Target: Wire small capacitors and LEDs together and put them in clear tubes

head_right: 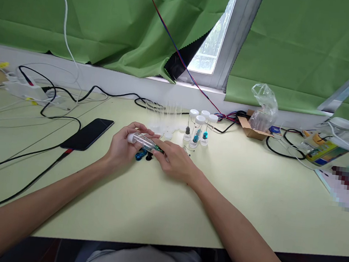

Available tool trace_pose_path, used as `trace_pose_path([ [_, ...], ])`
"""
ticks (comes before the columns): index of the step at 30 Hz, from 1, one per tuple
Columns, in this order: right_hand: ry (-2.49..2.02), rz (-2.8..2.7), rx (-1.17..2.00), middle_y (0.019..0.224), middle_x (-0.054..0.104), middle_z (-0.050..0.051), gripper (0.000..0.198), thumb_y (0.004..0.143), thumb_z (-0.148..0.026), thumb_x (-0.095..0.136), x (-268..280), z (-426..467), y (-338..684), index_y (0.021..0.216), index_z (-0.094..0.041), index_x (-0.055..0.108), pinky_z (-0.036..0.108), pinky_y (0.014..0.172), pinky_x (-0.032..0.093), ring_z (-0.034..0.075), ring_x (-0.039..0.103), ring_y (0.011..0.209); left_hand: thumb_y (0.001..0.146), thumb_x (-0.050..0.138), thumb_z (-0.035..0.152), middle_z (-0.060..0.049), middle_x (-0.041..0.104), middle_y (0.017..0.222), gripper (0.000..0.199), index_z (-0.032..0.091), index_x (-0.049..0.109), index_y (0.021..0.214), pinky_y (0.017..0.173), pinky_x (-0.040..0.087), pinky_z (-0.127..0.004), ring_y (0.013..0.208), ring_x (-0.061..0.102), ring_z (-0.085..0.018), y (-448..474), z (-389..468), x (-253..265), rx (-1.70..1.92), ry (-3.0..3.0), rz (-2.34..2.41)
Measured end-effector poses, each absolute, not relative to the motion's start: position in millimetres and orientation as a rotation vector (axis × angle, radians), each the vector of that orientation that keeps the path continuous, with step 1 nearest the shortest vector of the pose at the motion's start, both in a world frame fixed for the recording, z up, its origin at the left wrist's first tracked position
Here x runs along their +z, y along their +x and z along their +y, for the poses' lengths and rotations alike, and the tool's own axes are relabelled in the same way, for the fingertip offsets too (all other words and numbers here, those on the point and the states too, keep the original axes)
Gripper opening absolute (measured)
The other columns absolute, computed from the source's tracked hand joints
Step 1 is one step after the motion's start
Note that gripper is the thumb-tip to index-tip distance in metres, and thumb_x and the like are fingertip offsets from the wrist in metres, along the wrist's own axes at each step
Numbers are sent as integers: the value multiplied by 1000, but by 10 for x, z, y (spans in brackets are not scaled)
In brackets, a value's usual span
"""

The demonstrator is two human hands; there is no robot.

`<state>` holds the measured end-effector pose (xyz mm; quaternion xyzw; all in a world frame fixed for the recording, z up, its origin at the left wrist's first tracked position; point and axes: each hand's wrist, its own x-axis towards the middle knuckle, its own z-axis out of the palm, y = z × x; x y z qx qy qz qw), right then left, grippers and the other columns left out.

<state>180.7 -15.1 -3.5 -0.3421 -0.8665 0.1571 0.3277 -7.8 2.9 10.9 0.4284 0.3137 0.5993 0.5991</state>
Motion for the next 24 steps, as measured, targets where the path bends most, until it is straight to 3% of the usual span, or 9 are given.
trace_pose_path([
  [6,-867,-2193,384,105,72,8,40,98,-40,56,-94,-102,1803,133,-22,60,28,68,44,15,60,72,77,52,23,-4,69,82,8,20,60,79,91,51,-38,93,70,-25,-76,20,117,1342,1049,715],
  [11,-877,-2169,322,95,73,6,44,95,-40,61,-116,-90,1803,136,-23,60,27,67,44,15,57,69,77,50,23,-5,68,83,12,19,62,78,78,51,-31,86,65,-21,-83,24,119,1339,1110,733],
  [24,-896,-2171,244,83,67,2,39,95,-37,62,-116,-72,1823,131,-23,65,24,65,40,13,53,67,73,48,24,-6,68,83,20,19,68,74,74,51,-33,86,63,-23,-94,14,142,1311,1173,790],
])
